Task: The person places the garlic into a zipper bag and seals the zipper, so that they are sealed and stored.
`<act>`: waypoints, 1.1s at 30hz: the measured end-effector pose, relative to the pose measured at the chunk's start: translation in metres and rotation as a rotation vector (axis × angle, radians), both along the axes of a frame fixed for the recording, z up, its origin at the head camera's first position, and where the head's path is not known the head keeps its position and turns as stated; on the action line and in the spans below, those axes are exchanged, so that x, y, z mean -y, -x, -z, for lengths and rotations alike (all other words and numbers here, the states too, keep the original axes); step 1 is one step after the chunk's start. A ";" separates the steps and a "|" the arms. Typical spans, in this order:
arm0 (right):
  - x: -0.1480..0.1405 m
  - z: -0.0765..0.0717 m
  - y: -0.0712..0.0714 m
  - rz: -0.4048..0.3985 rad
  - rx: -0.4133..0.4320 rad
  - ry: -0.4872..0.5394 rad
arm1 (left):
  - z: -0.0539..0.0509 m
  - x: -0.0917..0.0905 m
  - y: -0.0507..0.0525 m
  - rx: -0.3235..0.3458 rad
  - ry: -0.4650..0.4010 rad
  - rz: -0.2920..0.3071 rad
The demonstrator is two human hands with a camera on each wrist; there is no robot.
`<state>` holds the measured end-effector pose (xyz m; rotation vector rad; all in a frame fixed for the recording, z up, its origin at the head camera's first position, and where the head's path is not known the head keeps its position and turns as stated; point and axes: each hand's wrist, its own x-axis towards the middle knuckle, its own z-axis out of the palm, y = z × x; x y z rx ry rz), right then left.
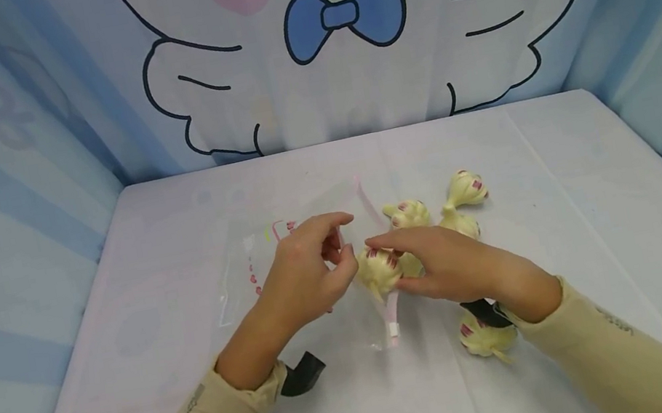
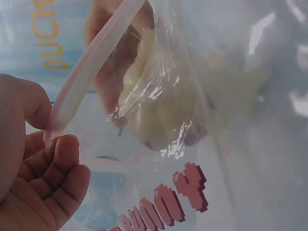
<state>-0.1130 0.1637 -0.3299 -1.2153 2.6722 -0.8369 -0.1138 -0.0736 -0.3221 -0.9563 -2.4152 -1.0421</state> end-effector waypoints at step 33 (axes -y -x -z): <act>-0.017 -0.003 -0.010 0.078 0.075 -0.052 | 0.000 -0.002 -0.002 0.024 0.008 -0.014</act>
